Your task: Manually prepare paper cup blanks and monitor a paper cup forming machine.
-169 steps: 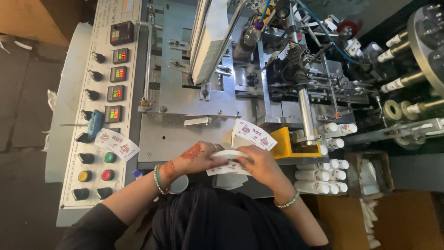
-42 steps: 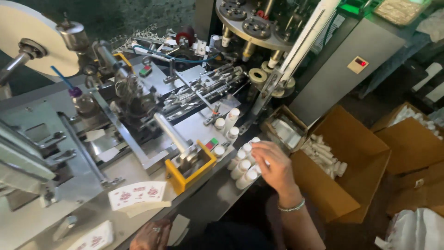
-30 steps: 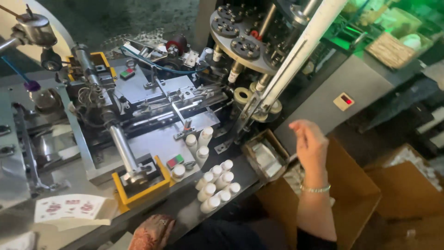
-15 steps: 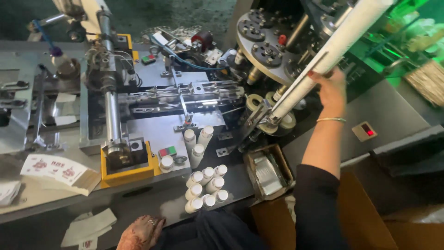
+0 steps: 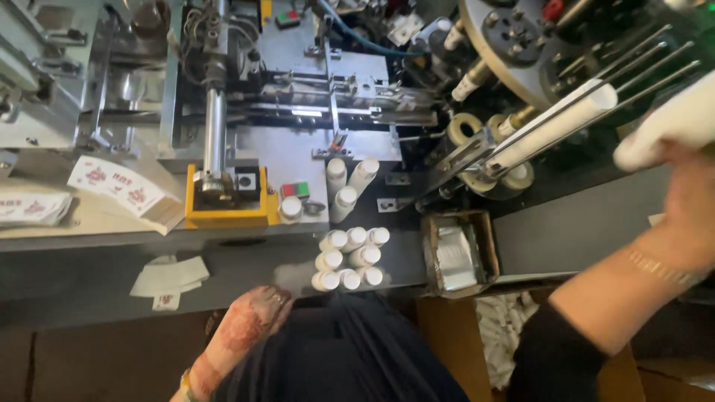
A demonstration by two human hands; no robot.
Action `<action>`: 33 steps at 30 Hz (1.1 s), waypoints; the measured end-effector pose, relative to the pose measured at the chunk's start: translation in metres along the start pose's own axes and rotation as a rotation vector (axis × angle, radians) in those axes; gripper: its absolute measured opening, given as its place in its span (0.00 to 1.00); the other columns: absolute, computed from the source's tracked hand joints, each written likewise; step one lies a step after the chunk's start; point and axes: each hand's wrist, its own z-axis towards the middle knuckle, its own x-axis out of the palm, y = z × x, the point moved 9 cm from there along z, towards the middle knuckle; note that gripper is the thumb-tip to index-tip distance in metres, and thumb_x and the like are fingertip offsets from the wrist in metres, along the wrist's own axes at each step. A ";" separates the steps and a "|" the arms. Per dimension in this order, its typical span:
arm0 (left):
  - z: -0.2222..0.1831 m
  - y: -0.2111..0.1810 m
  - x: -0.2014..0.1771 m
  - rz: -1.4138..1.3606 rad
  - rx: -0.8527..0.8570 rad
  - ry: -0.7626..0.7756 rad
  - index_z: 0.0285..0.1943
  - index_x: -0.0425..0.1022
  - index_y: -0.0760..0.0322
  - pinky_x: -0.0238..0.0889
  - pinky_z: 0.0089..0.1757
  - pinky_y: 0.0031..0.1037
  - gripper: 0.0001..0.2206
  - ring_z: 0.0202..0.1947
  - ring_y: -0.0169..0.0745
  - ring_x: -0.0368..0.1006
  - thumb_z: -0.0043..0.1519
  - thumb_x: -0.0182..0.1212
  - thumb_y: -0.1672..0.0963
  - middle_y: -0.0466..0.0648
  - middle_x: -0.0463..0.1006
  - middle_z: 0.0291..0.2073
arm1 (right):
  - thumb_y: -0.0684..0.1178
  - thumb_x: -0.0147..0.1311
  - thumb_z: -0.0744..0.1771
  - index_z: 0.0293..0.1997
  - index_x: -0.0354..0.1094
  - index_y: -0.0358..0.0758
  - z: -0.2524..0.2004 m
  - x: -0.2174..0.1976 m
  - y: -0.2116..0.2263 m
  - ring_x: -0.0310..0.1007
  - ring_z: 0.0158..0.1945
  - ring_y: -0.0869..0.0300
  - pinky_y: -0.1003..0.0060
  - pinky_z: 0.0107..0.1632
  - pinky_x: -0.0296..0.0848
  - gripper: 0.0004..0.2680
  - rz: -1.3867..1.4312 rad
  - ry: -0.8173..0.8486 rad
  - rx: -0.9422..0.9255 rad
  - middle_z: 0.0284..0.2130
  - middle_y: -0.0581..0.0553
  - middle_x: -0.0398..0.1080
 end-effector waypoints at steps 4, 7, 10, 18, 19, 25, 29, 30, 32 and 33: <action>0.017 -0.013 -0.005 0.059 0.032 0.086 0.35 0.77 0.65 0.70 0.41 0.37 0.03 0.37 0.51 0.76 0.57 0.62 0.59 0.51 0.79 0.32 | 0.45 0.70 0.62 0.58 0.72 0.29 -0.129 0.038 -0.021 0.79 0.49 0.53 0.58 0.54 0.74 0.19 -0.484 0.133 0.379 0.47 0.35 0.78; 0.027 -0.014 0.001 0.074 0.007 0.124 0.32 0.76 0.65 0.70 0.41 0.38 0.05 0.36 0.52 0.76 0.58 0.62 0.58 0.52 0.79 0.31 | 0.52 0.76 0.60 0.54 0.73 0.30 -0.186 0.041 -0.101 0.78 0.44 0.47 0.51 0.46 0.75 0.23 -0.922 0.370 0.813 0.43 0.30 0.77; 0.030 -0.014 0.011 0.044 0.012 0.110 0.30 0.77 0.64 0.70 0.41 0.39 0.06 0.36 0.53 0.76 0.58 0.62 0.57 0.53 0.79 0.30 | 0.52 0.72 0.57 0.54 0.75 0.36 -0.236 0.072 -0.193 0.80 0.43 0.51 0.54 0.48 0.76 0.23 -0.628 0.541 0.728 0.42 0.37 0.80; 0.026 -0.022 0.022 0.061 -0.010 0.155 0.29 0.77 0.62 0.70 0.40 0.40 0.07 0.35 0.52 0.76 0.58 0.62 0.55 0.52 0.79 0.29 | 0.56 0.73 0.57 0.46 0.76 0.36 -0.237 0.234 -0.248 0.80 0.47 0.45 0.52 0.52 0.75 0.20 -0.770 0.777 0.632 0.43 0.33 0.78; 0.024 -0.022 0.024 0.060 -0.021 0.163 0.29 0.78 0.62 0.70 0.40 0.40 0.07 0.35 0.52 0.76 0.58 0.62 0.55 0.52 0.79 0.29 | 0.57 0.73 0.57 0.45 0.76 0.36 -0.228 0.255 -0.249 0.80 0.47 0.44 0.52 0.53 0.76 0.19 -0.800 0.790 0.612 0.43 0.32 0.77; 0.010 -0.023 0.019 0.072 -0.037 0.130 0.32 0.78 0.63 0.70 0.39 0.40 0.05 0.35 0.53 0.76 0.57 0.61 0.57 0.52 0.79 0.30 | 0.58 0.70 0.60 0.47 0.75 0.34 -0.151 0.336 -0.194 0.74 0.50 0.39 0.48 0.51 0.72 0.19 -0.729 0.574 0.158 0.47 0.32 0.74; 0.002 -0.022 0.004 0.088 -0.100 0.090 0.32 0.78 0.64 0.69 0.39 0.40 0.06 0.35 0.54 0.75 0.58 0.62 0.56 0.52 0.79 0.30 | 0.53 0.71 0.60 0.49 0.74 0.30 -0.137 0.362 -0.196 0.73 0.51 0.37 0.49 0.52 0.72 0.19 -0.618 0.536 0.000 0.47 0.31 0.73; 0.000 -0.020 0.002 0.087 -0.133 0.105 0.32 0.78 0.64 0.69 0.39 0.40 0.07 0.35 0.54 0.75 0.59 0.62 0.56 0.53 0.79 0.29 | 0.51 0.71 0.60 0.49 0.74 0.30 -0.136 0.367 -0.193 0.73 0.51 0.38 0.50 0.53 0.72 0.18 -0.557 0.540 -0.004 0.47 0.31 0.73; -0.004 -0.017 0.000 0.087 -0.167 0.117 0.32 0.78 0.64 0.69 0.39 0.40 0.08 0.35 0.54 0.75 0.59 0.62 0.55 0.53 0.78 0.29 | 0.49 0.71 0.60 0.49 0.73 0.29 -0.133 0.367 -0.187 0.73 0.52 0.39 0.51 0.54 0.72 0.18 -0.496 0.545 -0.010 0.47 0.31 0.73; -0.006 -0.015 0.000 0.084 -0.171 0.128 0.33 0.78 0.65 0.69 0.39 0.40 0.07 0.35 0.54 0.75 0.59 0.62 0.56 0.53 0.78 0.29 | 0.48 0.70 0.60 0.50 0.73 0.29 -0.130 0.363 -0.181 0.73 0.53 0.39 0.52 0.55 0.72 0.18 -0.484 0.535 -0.031 0.49 0.31 0.73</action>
